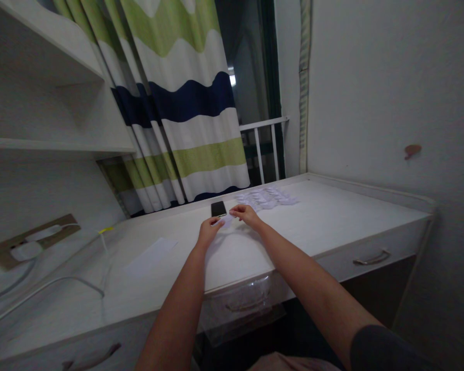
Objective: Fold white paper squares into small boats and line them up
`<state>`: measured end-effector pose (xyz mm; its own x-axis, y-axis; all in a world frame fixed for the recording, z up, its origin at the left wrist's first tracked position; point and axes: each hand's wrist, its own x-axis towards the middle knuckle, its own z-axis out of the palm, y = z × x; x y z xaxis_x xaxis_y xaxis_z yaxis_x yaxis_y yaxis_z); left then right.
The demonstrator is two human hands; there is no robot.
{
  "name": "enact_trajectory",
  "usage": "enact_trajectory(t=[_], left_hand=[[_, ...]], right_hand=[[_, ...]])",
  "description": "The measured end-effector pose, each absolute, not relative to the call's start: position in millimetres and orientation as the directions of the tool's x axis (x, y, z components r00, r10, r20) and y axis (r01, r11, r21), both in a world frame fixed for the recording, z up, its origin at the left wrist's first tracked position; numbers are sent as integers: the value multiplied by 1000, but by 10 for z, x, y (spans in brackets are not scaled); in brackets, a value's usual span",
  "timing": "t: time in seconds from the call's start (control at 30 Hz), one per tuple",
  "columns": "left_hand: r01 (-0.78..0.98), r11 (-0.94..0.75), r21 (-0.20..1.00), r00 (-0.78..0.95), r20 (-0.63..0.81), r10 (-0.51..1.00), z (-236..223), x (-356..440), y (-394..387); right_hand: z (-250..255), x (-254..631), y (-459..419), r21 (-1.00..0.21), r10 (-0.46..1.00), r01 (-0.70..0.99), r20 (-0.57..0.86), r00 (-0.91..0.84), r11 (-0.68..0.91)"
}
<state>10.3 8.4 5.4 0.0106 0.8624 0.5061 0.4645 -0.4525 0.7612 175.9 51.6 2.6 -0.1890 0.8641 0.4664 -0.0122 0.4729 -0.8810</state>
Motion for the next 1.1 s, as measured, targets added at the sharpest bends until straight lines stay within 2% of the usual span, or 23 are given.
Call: enact_trajectory(t=[0.13, 0.3, 0.5, 0.67, 1.1], left_hand=[[505, -472, 723, -53, 572, 819, 61, 81, 86], [493, -508, 706, -77, 617, 783, 4, 76, 141], [370, -458, 808, 78, 464, 882, -41, 142, 119], [261, -414, 872, 134, 392, 910, -24, 185, 76], [173, -352, 920, 171, 324, 931, -25, 165, 77]], right_hand=[[0, 1713, 531, -842, 838, -14, 539, -87, 540], [-18, 1626, 448, -890, 822, -58, 440, -361, 451], [-11, 1626, 380, -912, 818, -53, 390, -422, 407], [-15, 1650, 365, -910, 815, -55, 393, -426, 411], [-37, 1648, 385, -899, 815, -87, 427, -392, 430]])
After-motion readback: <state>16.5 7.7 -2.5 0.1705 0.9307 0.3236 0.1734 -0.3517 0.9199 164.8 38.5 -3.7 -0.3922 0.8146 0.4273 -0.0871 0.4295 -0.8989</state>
